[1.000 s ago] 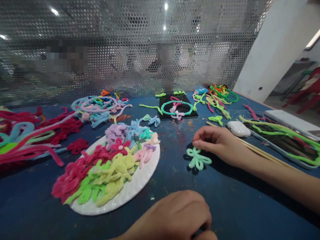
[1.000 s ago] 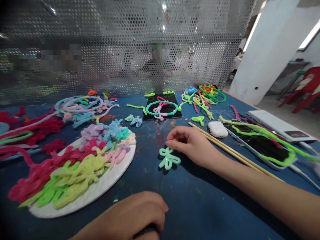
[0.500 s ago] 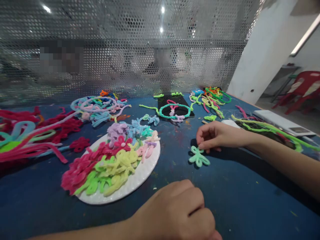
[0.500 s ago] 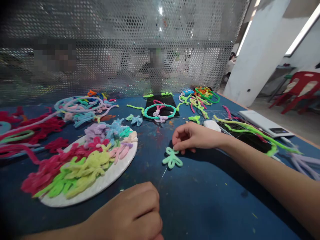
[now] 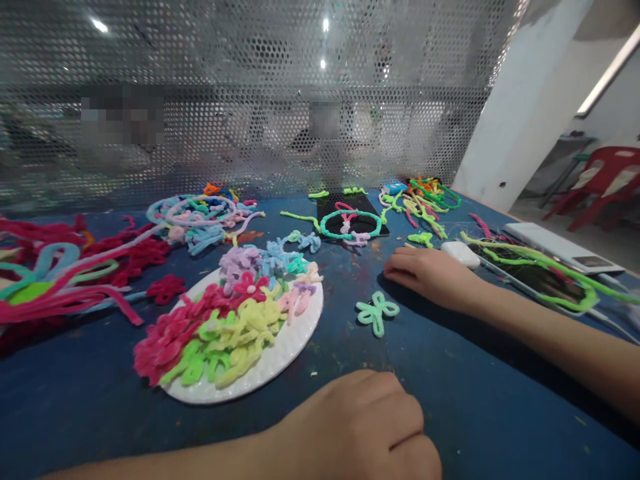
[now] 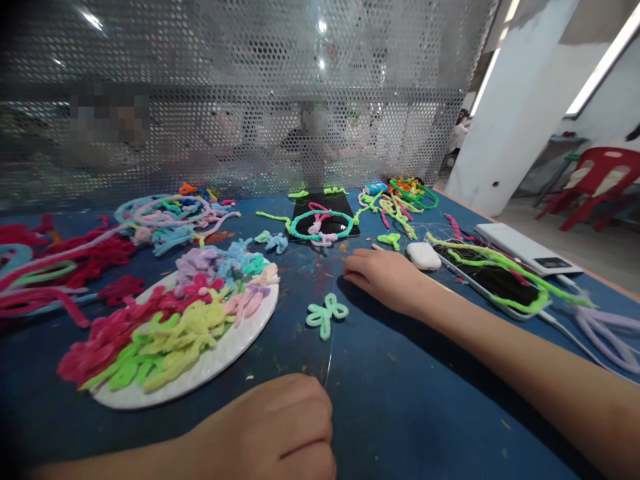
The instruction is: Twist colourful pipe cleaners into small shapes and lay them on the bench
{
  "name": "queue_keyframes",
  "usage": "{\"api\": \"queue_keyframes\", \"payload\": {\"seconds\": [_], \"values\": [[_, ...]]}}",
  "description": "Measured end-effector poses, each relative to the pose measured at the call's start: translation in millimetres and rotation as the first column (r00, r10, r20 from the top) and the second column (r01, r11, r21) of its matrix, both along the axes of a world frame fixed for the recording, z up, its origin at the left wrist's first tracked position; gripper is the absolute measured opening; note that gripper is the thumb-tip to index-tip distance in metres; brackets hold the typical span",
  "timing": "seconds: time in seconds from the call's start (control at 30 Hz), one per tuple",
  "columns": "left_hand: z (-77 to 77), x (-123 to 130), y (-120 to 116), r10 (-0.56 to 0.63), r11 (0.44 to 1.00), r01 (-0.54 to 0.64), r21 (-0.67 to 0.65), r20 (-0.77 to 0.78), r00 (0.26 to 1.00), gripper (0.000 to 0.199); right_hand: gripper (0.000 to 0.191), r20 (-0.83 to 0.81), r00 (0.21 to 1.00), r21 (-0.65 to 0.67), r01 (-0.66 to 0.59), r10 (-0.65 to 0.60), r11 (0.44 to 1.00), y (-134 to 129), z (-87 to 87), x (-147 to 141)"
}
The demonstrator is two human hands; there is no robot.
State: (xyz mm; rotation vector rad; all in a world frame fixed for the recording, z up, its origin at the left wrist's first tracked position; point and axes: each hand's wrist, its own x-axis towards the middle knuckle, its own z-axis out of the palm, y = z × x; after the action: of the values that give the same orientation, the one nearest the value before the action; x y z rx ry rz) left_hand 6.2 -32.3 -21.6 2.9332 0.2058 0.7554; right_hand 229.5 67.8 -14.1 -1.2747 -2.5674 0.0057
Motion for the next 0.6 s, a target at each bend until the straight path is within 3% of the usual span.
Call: {"api": "queue_keyframes", "payload": {"seconds": [0.1,0.2,0.37,0.53,0.6], "values": [[0.3,-0.3,0.5,0.008,1.0,-0.008,0.012,0.003,1.0,0.038,0.024,0.114,0.99,0.211,0.061,-0.087,0.976,1.1,13.8,-4.0],[-0.7,0.0,1.9,0.006,1.0,-0.006,0.027,0.011,1.0,0.046,0.023,0.098,0.989,0.331,0.076,-0.114,0.94,18.4,34.7,-11.3],[-1.1,0.6,3.6,0.004,0.998,-0.007,0.066,0.038,0.999,0.049,0.022,-0.037,0.996,0.3,0.088,-0.081,0.95,73.7,56.7,-48.7],[-4.3,0.4,2.6,0.006,0.997,-0.01,0.081,0.054,0.999,0.046,0.016,-0.013,0.999,0.205,-0.029,0.032,0.978,113.8,47.7,-87.2],[-5.8,0.8,2.6,0.002,0.997,-0.008,0.081,0.065,0.998,0.045,0.029,-0.045,0.997,0.206,-0.046,0.056,0.977,112.1,45.3,-91.7]]}}
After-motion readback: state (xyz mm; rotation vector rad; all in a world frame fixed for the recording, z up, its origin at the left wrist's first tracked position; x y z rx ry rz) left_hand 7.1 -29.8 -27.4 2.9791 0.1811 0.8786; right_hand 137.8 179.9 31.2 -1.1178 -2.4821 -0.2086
